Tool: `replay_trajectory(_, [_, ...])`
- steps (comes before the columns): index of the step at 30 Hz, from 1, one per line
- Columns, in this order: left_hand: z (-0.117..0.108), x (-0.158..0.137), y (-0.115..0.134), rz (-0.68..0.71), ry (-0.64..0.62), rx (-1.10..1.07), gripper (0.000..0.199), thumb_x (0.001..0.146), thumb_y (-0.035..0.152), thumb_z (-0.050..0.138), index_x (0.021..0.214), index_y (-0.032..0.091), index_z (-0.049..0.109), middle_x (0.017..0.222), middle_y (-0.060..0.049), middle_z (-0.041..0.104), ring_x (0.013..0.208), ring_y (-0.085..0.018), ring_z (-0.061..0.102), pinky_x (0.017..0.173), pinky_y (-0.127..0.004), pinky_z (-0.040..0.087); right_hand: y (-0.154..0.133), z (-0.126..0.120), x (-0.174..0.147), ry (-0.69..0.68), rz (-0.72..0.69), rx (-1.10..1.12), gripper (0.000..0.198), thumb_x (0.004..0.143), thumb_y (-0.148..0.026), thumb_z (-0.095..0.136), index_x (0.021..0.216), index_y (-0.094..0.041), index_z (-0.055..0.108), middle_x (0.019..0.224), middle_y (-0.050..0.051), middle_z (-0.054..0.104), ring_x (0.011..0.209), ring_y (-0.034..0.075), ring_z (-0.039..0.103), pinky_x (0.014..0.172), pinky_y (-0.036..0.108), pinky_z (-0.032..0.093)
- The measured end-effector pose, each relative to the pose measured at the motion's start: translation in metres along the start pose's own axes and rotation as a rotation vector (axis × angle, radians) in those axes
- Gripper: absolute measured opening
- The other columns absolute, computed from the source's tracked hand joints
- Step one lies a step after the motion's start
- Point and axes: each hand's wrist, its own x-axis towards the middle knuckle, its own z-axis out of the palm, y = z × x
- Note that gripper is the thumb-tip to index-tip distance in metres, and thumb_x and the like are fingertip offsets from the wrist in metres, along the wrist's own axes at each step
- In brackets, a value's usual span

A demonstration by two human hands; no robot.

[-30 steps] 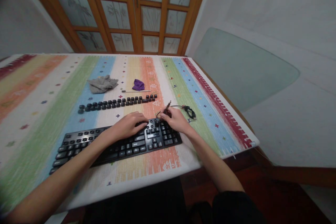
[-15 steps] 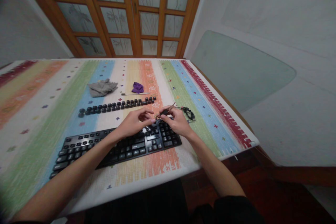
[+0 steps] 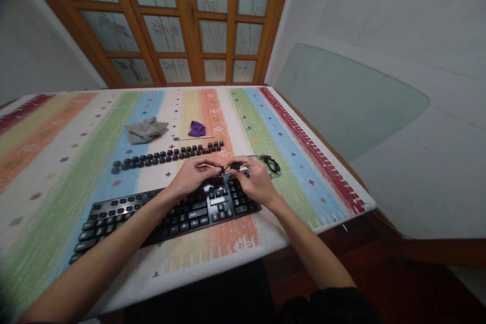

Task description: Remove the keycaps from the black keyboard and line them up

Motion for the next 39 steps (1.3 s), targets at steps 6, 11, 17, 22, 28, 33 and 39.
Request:
replay_trajectory(6, [0.001,0.001,0.003,0.057,-0.033,0.035,0.025,0.07,0.031,0.08,0.088,0.015,0.075,0.092,-0.009,0.077,0.082,-0.021,0.071,0.08,-0.037,0.057,0.007,0.0,0.001,0.032,0.11,0.149,0.015,0.094,-0.034,0.061,0.099,-0.021,0.065,0.096,0.008,0.075,0.091,0.023,0.07,0.084,0.038,0.053])
replay_trajectory(11, [0.0,0.006,0.002,0.077,-0.089,0.048,0.027,0.068,0.028,0.08,0.089,0.014,0.073,0.085,-0.007,0.074,0.075,-0.018,0.069,0.076,-0.034,0.057,0.011,-0.003,0.001,0.013,0.137,0.238,0.023,0.093,-0.042,0.062,0.098,-0.02,0.065,0.095,0.009,0.074,0.088,0.023,0.071,0.083,0.038,0.054])
replay_trajectory(17, [-0.008,0.018,0.002,0.149,-0.182,0.199,0.023,0.074,0.029,0.076,0.091,0.015,0.072,0.083,-0.006,0.072,0.074,-0.017,0.067,0.071,-0.031,0.054,0.016,-0.004,-0.001,-0.014,0.162,0.287,0.023,0.093,-0.041,0.063,0.096,-0.019,0.067,0.095,0.009,0.074,0.09,0.023,0.071,0.085,0.038,0.055])
replay_trajectory(22, [-0.014,0.05,-0.006,0.333,0.017,0.562,0.021,0.081,0.019,0.069,0.102,0.017,0.072,0.105,-0.009,0.074,0.089,-0.02,0.067,0.077,-0.033,0.053,0.019,-0.006,-0.004,0.005,0.165,0.273,0.018,0.092,-0.036,0.063,0.094,-0.019,0.069,0.095,0.009,0.074,0.09,0.022,0.07,0.082,0.036,0.055])
replay_trajectory(28, [-0.014,0.094,-0.019,0.446,0.04,0.861,0.007,0.082,0.017,0.068,0.089,0.017,0.072,0.09,-0.006,0.071,0.091,-0.024,0.062,0.091,-0.042,0.048,0.026,-0.011,-0.011,0.027,0.179,0.279,0.014,0.091,-0.031,0.065,0.096,-0.018,0.068,0.096,0.008,0.074,0.089,0.02,0.07,0.082,0.035,0.055])
replay_trajectory(33, [-0.012,0.113,-0.029,0.473,0.023,0.932,0.008,0.082,0.018,0.066,0.087,0.017,0.072,0.095,-0.008,0.067,0.099,-0.027,0.056,0.095,-0.044,0.046,0.032,-0.014,-0.017,0.039,0.192,0.284,0.014,0.09,-0.031,0.065,0.096,-0.019,0.067,0.094,0.007,0.074,0.088,0.02,0.07,0.082,0.035,0.054])
replay_trajectory(39, [-0.012,0.12,-0.039,0.483,0.011,0.984,0.009,0.083,0.02,0.065,0.087,0.019,0.073,0.104,-0.01,0.062,0.104,-0.029,0.052,0.097,-0.048,0.044,0.036,-0.015,-0.02,0.023,0.216,0.275,0.013,0.089,-0.029,0.066,0.097,-0.019,0.067,0.094,0.008,0.074,0.087,0.02,0.07,0.081,0.036,0.054])
